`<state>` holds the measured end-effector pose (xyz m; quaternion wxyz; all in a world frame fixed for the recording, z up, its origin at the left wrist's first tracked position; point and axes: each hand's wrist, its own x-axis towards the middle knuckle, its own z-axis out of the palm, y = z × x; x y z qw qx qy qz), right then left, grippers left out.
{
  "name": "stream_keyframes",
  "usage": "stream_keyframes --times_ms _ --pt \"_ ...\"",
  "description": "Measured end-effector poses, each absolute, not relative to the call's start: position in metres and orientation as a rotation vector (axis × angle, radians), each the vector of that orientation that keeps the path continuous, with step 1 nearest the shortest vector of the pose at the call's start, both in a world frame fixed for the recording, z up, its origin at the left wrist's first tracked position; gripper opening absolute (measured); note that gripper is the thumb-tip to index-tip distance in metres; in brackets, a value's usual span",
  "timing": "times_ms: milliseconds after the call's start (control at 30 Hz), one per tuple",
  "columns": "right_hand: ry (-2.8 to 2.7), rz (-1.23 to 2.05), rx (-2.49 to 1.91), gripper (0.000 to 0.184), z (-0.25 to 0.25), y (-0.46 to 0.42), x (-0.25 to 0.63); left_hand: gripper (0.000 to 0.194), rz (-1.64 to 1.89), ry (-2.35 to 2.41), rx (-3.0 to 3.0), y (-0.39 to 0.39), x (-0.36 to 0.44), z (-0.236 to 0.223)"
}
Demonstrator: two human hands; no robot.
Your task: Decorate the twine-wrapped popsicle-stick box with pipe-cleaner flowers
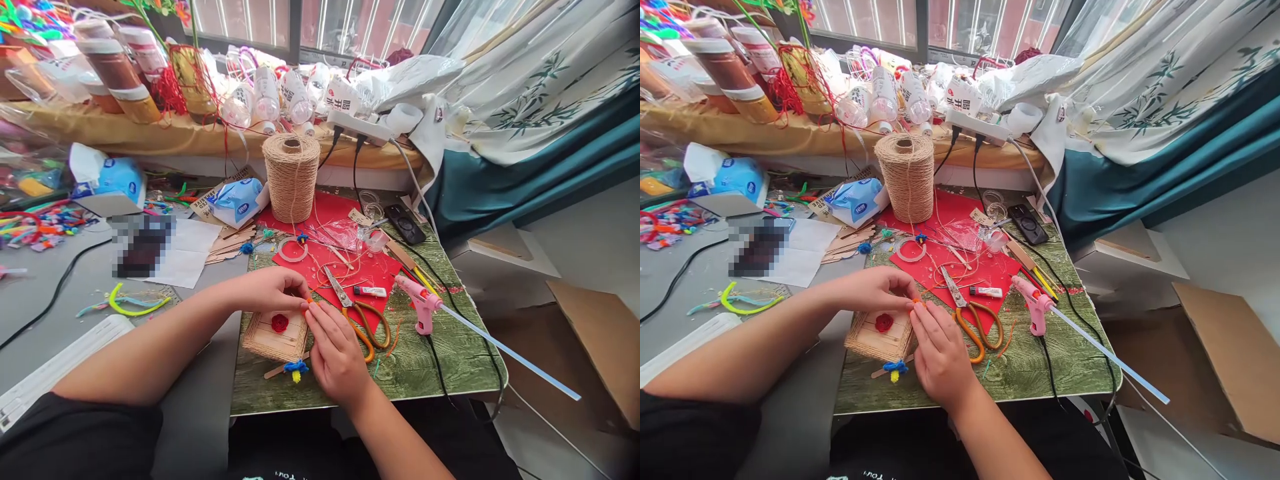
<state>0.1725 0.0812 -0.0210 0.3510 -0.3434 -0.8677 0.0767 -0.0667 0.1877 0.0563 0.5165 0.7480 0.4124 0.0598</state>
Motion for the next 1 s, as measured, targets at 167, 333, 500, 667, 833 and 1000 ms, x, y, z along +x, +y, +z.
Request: stream_keyframes --times_ms 167,333,500,667,833,1000 --pt "-2.251 0.225 -0.897 0.083 -0.022 0.082 0.174 0.030 0.133 1.055 1.749 0.186 -0.064 0.058" --pt "-2.145 0.343 -0.908 0.083 -0.021 0.074 0.176 0.023 0.152 1.095 1.729 0.181 -0.061 0.060" --pt "-1.554 0.875 -1.124 0.049 -0.011 0.082 0.158 0.021 0.158 1.134 1.703 0.178 -0.059 0.062" --pt "-1.068 1.386 -1.137 0.029 -0.007 0.100 0.133 0.021 0.155 1.156 1.754 0.178 -0.060 0.062" --pt "-1.110 1.278 -1.105 0.025 -0.012 0.101 0.129 0.020 0.149 1.134 1.752 0.181 -0.061 0.062" --pt "-1.213 1.160 -1.086 0.020 -0.017 0.097 0.131 0.020 0.165 1.112 1.715 0.182 -0.061 0.060"
